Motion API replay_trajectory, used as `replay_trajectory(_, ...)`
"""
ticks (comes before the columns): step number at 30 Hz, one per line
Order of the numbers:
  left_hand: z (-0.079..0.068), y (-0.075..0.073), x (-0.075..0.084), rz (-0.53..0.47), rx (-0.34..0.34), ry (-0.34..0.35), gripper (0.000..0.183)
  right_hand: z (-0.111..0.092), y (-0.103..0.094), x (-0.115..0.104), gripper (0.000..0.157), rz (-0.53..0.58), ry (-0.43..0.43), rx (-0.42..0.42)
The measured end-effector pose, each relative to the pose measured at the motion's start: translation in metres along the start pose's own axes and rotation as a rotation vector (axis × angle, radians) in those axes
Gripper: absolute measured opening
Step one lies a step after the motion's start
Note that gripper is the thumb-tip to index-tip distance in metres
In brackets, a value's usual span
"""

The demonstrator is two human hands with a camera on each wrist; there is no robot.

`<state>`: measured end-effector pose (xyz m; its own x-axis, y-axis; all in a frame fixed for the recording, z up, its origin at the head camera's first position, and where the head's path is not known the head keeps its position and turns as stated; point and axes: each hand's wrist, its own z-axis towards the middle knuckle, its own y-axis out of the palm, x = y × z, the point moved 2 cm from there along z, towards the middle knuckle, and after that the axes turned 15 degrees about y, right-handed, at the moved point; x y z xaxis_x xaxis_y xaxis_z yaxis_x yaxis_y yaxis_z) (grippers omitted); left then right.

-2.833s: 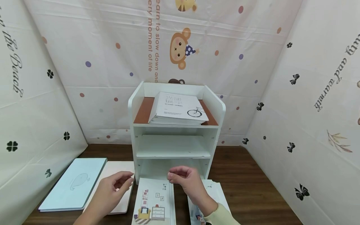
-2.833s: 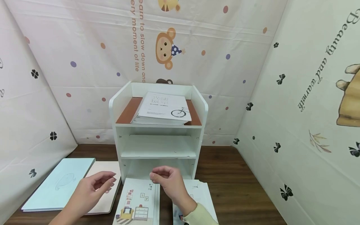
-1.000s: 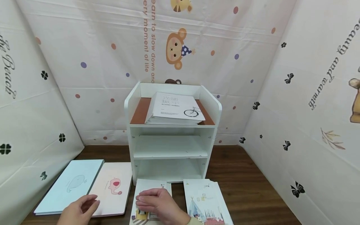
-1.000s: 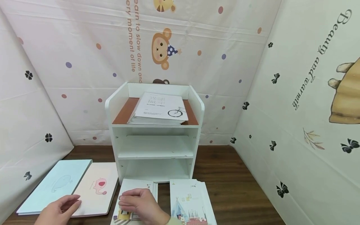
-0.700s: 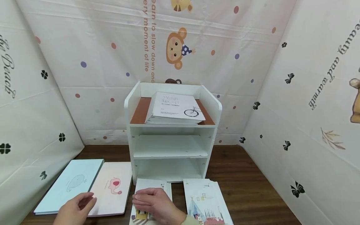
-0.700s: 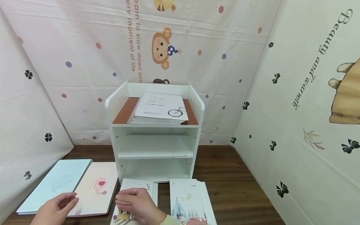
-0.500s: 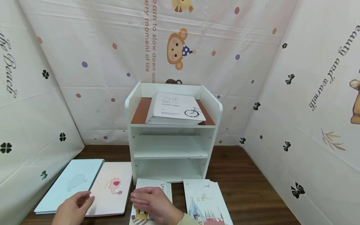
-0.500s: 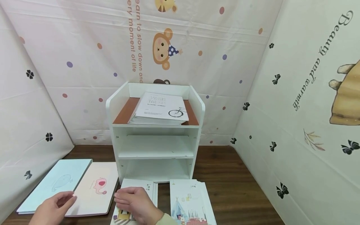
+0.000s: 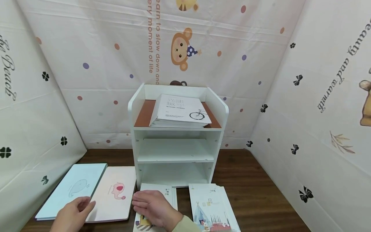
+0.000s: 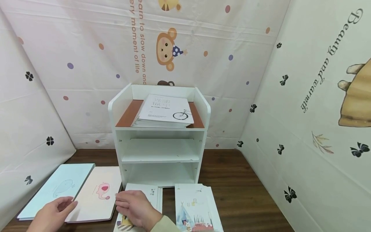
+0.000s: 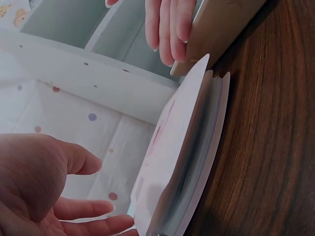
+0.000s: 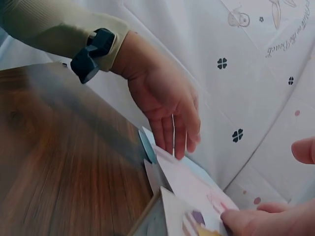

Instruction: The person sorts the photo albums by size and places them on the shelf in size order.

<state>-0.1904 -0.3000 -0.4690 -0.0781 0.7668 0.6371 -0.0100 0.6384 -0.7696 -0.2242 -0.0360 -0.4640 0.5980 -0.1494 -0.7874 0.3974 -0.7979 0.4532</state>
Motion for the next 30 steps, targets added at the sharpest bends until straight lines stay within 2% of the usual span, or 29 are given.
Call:
replay_trajectory(6, 0.004, 0.0, -0.002, 0.004, -0.034, -0.024, 0.085, 0.003, 0.018, -0.003, 0.06, 0.004, 0.017, 0.007)
replay_trajectory(10, 0.003, 0.001, -0.005, 0.001, -0.072, -0.015, 0.09, 0.007, 0.03, -0.001, 0.056, 0.007, 0.036, 0.034)
replay_trajectory(16, 0.005, 0.002, -0.006, 0.024, -0.098, -0.01, 0.098, 0.015, 0.044, 0.001, 0.055, -0.018, 0.061, 0.148)
replay_trajectory(21, 0.007, 0.002, -0.006, 0.034, -0.123, -0.027, 0.102, 0.019, 0.052, 0.005, 0.064, -0.064, 0.058, 0.265)
replay_trajectory(30, 0.004, 0.005, -0.01, 0.045, -0.13, 0.016, 0.107, 0.022, 0.06, 0.011, 0.075, -0.137, 0.095, 0.401)
